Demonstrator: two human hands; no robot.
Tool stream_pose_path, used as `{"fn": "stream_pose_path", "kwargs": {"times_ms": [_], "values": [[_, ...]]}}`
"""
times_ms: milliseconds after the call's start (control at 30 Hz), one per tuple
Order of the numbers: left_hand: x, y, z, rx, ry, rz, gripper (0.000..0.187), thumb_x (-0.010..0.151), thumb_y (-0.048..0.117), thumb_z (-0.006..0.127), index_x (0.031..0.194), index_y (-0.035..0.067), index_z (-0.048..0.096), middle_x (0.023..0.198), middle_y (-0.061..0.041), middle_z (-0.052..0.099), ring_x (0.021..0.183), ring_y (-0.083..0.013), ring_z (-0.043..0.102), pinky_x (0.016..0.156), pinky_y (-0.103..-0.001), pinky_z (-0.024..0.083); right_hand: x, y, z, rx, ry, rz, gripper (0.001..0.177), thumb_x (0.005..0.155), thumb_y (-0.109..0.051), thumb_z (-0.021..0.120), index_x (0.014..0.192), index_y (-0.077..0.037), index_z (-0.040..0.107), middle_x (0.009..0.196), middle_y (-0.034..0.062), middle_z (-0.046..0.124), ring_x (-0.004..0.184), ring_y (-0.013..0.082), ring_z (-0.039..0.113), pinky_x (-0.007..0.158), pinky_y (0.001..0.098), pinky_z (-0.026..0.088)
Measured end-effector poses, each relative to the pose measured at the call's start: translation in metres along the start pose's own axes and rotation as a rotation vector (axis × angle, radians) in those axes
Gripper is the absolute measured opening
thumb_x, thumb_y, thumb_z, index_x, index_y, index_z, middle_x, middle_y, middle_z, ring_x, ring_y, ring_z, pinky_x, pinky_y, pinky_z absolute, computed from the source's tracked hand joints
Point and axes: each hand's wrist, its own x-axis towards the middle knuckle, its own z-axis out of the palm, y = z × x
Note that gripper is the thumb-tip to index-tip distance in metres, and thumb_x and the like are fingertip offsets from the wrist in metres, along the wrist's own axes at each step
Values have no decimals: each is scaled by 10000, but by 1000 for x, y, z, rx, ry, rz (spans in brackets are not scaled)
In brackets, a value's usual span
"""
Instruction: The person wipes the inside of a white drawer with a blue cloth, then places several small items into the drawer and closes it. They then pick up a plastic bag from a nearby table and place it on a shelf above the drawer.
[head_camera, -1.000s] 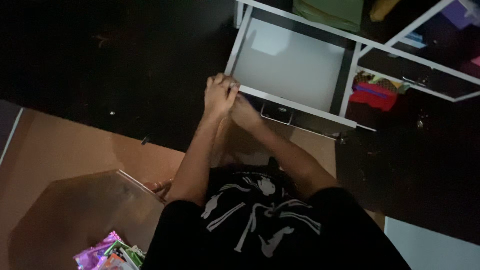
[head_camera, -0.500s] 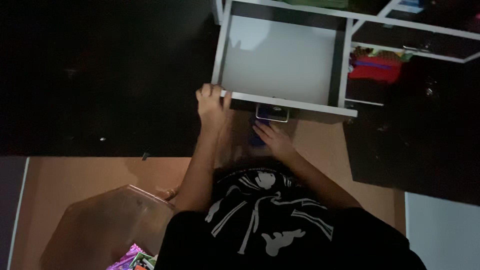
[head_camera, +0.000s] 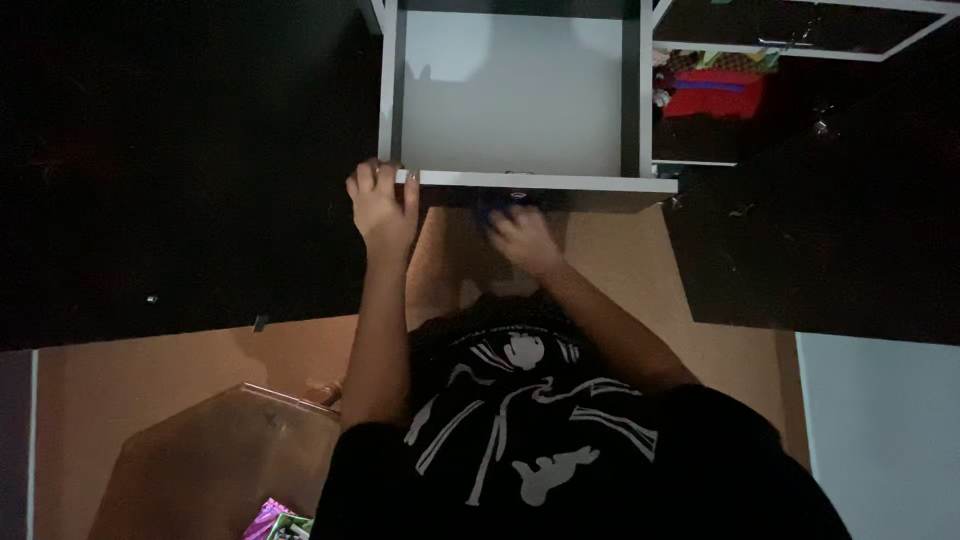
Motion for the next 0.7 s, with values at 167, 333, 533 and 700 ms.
{"fn": "stream_pose_path", "kwargs": {"times_ms": [167, 333, 533, 700], "values": [[0, 1, 11, 1, 73, 20, 277, 1014, 308, 695, 1141, 66, 654, 1239, -148, 575, 1155, -393, 521, 898, -517, 535, -48, 30, -47, 10, 356, 107, 337, 830, -233, 717, 1152, -142, 755, 1316, 113, 591, 1117, 397, 550, 914, 545, 481], [0, -2, 11, 8, 49, 13, 251, 1027, 270, 683, 1128, 44, 639, 1220, -171, 573, 1115, -395, 521, 865, -517, 515, -41, 37, -44, -92, 438, 260, 415, 866, -179, 661, 1259, -93, 763, 1352, 165, 657, 1079, 395, 562, 908, 547, 450], [-2, -1, 8, 3, 50, 48, 237, 1036, 257, 683, 1133, 45, 645, 1195, -174, 567, 1088, -390, 524, 848, -508, 514, -86, 70, 19, -92, -47, 83, 480, 981, -254, 631, 1456, -210, 685, 1320, -6, 655, 944, 261, 588, 1060, 623, 479], [2, 0, 10, -29, 41, 43, 236, 1045, 259, 692, 1147, 51, 646, 1216, -159, 575, 1119, -391, 527, 892, -521, 514, -120, 117, -4, -214, 177, 264, 469, 1031, -207, 671, 1494, -159, 611, 1350, 188, 649, 1088, 333, 664, 980, 571, 518]]}}
